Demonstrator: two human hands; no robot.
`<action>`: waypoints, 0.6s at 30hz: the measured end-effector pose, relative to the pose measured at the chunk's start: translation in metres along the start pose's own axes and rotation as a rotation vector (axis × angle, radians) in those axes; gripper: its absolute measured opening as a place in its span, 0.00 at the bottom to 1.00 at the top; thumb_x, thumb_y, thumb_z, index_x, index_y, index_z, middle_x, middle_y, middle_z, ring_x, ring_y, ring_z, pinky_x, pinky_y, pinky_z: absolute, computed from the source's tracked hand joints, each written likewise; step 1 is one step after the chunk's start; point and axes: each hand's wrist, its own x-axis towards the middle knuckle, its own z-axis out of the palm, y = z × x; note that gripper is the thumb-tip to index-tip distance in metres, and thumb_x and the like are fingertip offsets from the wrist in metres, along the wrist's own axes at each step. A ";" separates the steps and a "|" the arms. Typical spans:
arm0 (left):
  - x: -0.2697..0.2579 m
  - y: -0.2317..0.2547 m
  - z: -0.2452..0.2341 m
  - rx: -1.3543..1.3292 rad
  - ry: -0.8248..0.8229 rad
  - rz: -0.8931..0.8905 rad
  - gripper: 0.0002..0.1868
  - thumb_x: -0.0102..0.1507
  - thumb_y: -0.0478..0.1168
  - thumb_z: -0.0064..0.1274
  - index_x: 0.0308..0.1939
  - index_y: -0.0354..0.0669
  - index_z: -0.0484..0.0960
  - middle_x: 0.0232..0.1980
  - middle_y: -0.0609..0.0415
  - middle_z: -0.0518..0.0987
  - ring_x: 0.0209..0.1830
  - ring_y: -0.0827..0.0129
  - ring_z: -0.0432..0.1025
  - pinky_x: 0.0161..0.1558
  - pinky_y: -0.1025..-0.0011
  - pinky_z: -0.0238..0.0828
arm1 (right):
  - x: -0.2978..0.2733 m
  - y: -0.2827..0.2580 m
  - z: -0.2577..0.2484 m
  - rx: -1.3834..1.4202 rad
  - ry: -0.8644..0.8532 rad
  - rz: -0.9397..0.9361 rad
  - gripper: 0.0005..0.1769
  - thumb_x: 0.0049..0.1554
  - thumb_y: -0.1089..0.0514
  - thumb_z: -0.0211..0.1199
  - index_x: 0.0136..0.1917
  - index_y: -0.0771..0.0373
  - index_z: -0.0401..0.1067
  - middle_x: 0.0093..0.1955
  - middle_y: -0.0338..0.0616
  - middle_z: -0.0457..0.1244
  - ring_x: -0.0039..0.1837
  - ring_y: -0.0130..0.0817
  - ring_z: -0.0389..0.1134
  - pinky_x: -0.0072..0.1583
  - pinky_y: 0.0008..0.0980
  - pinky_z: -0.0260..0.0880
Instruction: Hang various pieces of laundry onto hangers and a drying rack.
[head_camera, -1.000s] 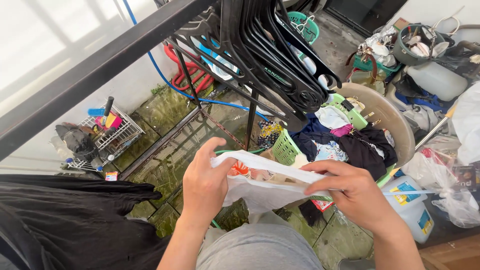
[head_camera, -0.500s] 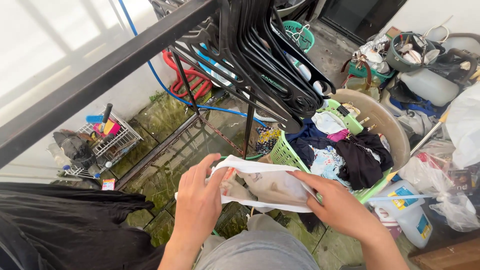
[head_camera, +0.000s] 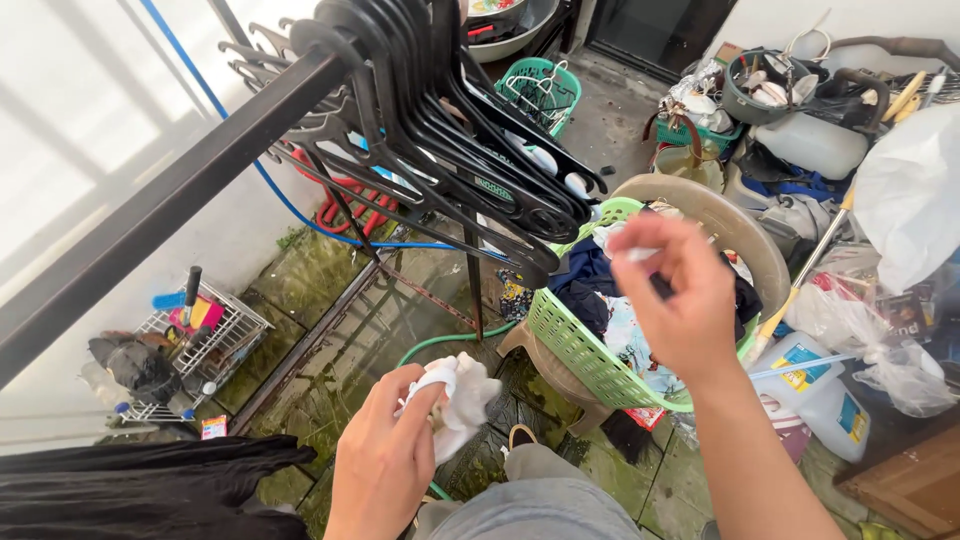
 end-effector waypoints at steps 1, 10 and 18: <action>0.001 0.000 0.000 0.001 -0.001 0.008 0.17 0.56 0.28 0.55 0.49 0.45 0.80 0.52 0.51 0.77 0.41 0.58 0.77 0.40 0.63 0.74 | 0.015 -0.002 0.005 0.000 0.007 -0.002 0.16 0.63 0.63 0.64 0.63 0.66 0.68 0.57 0.45 0.68 0.60 0.27 0.71 0.61 0.30 0.73; -0.006 -0.022 0.008 0.015 0.033 -0.022 0.18 0.54 0.28 0.55 0.47 0.44 0.81 0.51 0.51 0.78 0.39 0.58 0.78 0.40 0.65 0.76 | 0.048 0.024 0.065 -0.387 0.057 -0.264 0.09 0.66 0.64 0.64 0.59 0.61 0.75 0.56 0.47 0.68 0.57 0.36 0.71 0.60 0.33 0.72; -0.019 -0.042 0.016 0.008 -0.022 -0.167 0.22 0.51 0.26 0.55 0.48 0.43 0.82 0.54 0.51 0.79 0.39 0.61 0.80 0.38 0.68 0.78 | 0.024 0.002 0.102 0.039 -0.062 0.030 0.30 0.59 0.64 0.64 0.73 0.62 0.61 0.59 0.43 0.67 0.52 0.33 0.70 0.55 0.30 0.72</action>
